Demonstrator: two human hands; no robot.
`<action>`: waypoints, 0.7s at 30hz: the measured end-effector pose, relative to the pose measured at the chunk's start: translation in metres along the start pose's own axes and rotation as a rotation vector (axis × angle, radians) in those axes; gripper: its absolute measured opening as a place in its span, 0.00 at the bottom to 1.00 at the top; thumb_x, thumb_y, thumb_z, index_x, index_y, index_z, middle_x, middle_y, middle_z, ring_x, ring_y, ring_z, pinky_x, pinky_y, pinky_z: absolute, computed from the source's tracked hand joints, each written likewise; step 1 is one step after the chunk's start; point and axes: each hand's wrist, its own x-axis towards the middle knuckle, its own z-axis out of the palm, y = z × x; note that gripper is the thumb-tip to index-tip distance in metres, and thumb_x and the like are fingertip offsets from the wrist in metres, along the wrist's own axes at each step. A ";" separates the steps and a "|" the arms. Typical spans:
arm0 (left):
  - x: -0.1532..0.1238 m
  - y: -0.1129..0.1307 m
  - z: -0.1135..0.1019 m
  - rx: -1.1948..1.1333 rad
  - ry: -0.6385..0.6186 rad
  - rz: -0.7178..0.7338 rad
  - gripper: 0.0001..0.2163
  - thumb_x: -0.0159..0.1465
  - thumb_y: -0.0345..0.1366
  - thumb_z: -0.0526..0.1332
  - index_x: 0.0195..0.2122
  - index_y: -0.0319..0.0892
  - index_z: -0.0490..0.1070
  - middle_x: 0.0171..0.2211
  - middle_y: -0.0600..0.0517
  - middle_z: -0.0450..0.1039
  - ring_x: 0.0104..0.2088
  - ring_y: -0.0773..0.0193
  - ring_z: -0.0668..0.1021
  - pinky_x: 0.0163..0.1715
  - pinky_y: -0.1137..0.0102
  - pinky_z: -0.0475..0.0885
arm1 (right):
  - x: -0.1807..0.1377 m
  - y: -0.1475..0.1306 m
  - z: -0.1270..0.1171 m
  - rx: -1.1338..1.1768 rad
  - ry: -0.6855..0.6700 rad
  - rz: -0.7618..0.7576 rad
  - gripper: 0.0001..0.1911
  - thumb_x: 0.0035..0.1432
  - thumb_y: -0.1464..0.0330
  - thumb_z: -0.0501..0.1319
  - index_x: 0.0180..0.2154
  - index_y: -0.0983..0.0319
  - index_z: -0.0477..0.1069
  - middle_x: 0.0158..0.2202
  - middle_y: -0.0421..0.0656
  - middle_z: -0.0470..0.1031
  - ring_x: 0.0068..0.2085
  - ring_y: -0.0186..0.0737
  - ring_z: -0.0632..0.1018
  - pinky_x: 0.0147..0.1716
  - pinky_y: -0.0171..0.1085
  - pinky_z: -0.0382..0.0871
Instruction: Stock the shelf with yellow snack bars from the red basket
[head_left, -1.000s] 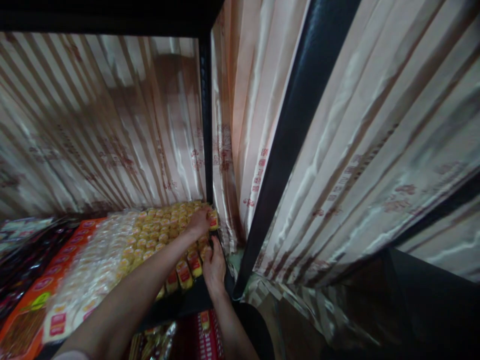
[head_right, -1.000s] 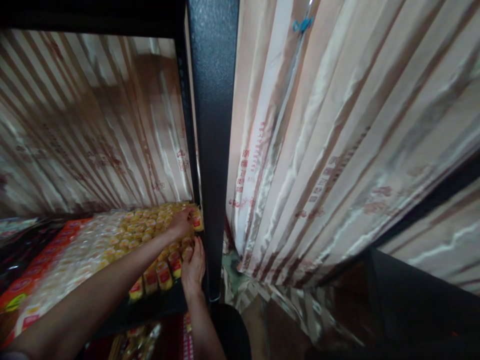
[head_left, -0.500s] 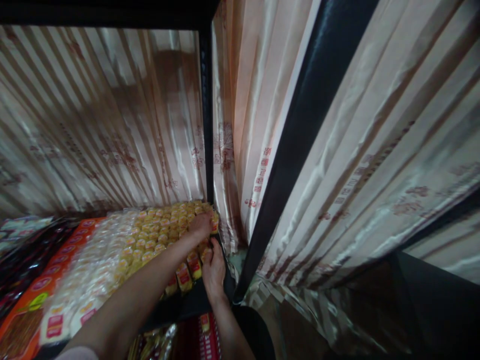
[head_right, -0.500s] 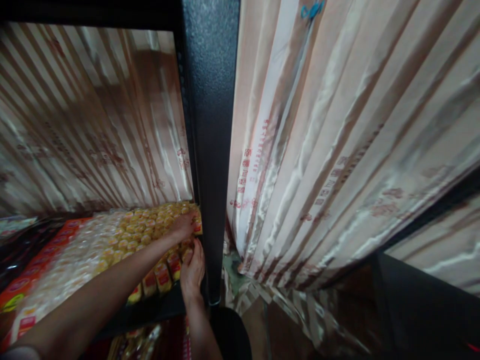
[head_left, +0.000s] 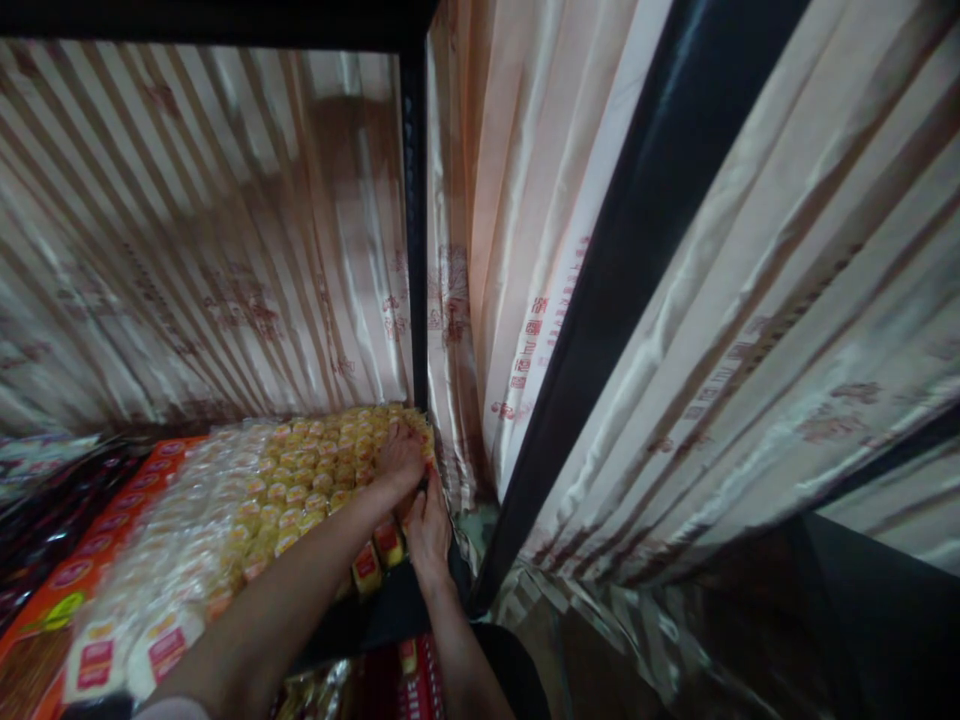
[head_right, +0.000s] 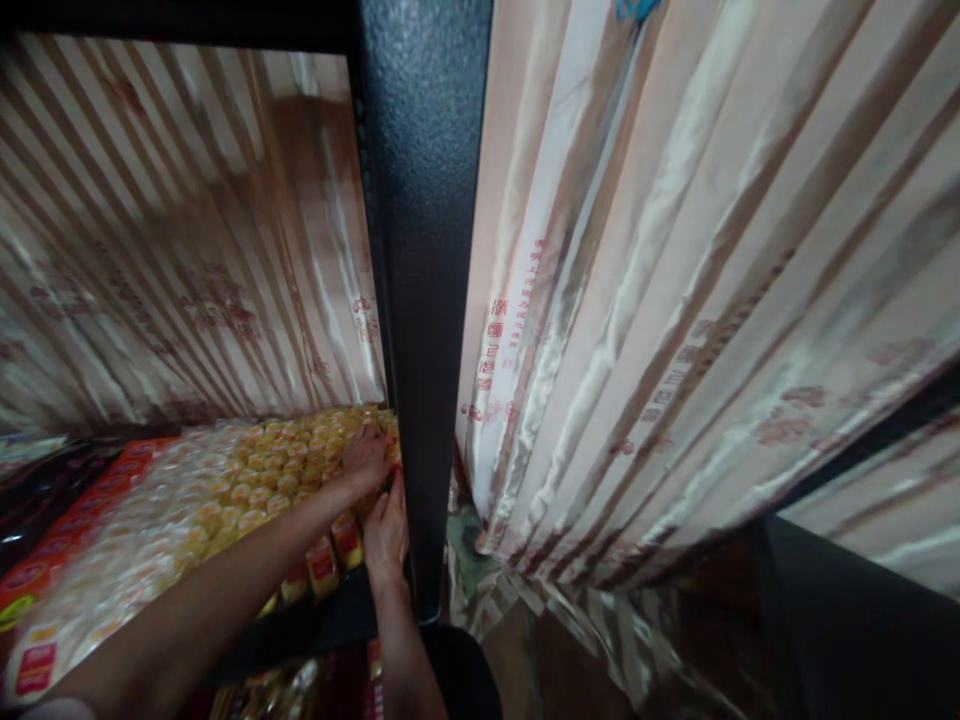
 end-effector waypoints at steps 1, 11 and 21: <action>0.001 0.000 0.001 0.007 -0.003 -0.005 0.12 0.60 0.30 0.52 0.41 0.36 0.73 0.44 0.42 0.69 0.51 0.55 0.66 0.50 0.67 0.62 | 0.001 0.000 0.000 0.008 -0.010 0.006 0.29 0.58 0.66 0.42 0.58 0.74 0.57 0.59 0.55 0.60 0.60 0.45 0.62 0.59 0.46 0.54; 0.002 -0.006 0.009 -0.014 0.018 -0.023 0.14 0.60 0.31 0.53 0.47 0.41 0.67 0.47 0.46 0.67 0.52 0.58 0.65 0.52 0.66 0.61 | 0.009 -0.004 0.000 0.095 -0.105 0.113 0.32 0.62 0.59 0.39 0.60 0.74 0.54 0.62 0.53 0.55 0.62 0.43 0.58 0.61 0.43 0.48; 0.003 -0.005 0.005 -0.028 0.010 -0.029 0.14 0.62 0.30 0.49 0.45 0.40 0.70 0.46 0.44 0.67 0.52 0.57 0.65 0.52 0.66 0.61 | 0.012 0.009 0.009 0.117 -0.043 0.086 0.32 0.62 0.56 0.38 0.57 0.70 0.61 0.59 0.52 0.61 0.60 0.43 0.62 0.60 0.44 0.52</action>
